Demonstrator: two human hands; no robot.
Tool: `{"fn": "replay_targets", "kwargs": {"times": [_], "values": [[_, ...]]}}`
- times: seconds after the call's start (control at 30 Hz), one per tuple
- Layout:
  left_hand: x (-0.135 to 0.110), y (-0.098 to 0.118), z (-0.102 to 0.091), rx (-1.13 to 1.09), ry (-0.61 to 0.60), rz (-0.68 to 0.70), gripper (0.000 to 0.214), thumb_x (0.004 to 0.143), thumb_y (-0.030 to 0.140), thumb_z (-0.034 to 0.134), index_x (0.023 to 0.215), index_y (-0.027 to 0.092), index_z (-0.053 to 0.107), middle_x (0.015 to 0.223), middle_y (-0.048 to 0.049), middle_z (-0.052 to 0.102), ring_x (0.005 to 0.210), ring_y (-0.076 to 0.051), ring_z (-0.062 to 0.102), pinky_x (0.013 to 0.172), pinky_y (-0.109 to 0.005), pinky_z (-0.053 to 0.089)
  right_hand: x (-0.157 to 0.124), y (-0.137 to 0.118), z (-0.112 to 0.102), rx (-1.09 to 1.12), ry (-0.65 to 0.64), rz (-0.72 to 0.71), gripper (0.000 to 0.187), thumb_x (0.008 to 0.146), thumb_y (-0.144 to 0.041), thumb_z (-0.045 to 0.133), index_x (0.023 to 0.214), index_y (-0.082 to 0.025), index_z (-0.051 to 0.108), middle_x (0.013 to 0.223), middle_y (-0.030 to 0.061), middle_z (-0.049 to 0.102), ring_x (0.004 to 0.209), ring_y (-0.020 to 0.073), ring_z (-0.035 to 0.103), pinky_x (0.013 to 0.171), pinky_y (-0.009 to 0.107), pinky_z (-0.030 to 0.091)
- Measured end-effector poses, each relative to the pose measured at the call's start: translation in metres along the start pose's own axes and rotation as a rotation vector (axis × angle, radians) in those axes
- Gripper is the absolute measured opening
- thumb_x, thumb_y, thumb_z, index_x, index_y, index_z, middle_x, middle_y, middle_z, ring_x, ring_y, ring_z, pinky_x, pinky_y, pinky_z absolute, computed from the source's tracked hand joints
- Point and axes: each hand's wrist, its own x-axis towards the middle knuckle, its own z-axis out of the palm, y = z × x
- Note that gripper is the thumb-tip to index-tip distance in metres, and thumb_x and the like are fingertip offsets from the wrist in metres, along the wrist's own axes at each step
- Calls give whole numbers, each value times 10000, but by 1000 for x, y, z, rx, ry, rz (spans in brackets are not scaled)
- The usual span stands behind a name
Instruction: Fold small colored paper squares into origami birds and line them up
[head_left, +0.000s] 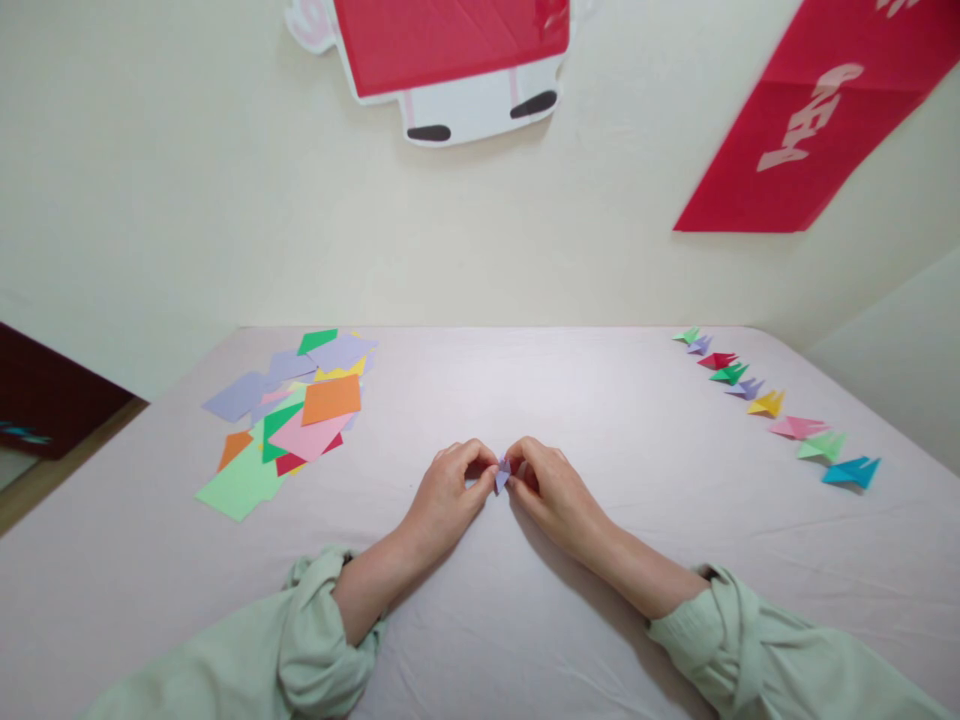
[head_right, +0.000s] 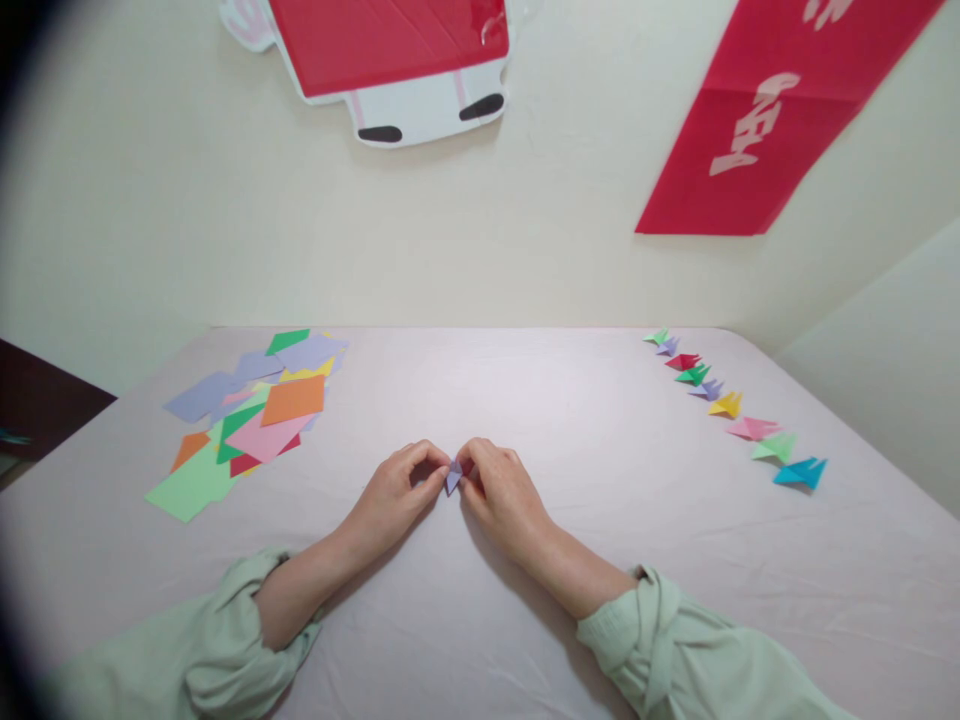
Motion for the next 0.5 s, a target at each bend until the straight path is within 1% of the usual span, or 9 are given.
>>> {"fn": "replay_targets", "kwargs": {"times": [0.17,0.4,0.5], "values": [[-1,-3,1,72,-10,52,88,833,144,561,808,210,613,818,2,645,829,-179,577,793,-320,426,0,0,-1,25,-11,13,207,798,-20,495,869,-212,525,814,-10,617,749,153,558,762,293,390],[-3,-2,3,160,-29,119,74,839,146,559,814,212,582,822,-6,625,839,-187,551,790,-330,411,0,0,-2,-24,-38,-26,147,827,-74,551,882,-210,546,809,-8,618,762,157,557,770,302,390],[-4,-3,3,174,-36,121,68,845,155,560,808,209,576,815,-6,616,834,-188,542,779,-326,407,-1,-1,-3,-40,-47,-37,185,810,-48,534,900,-209,552,830,-1,619,774,159,555,773,304,393]]}}
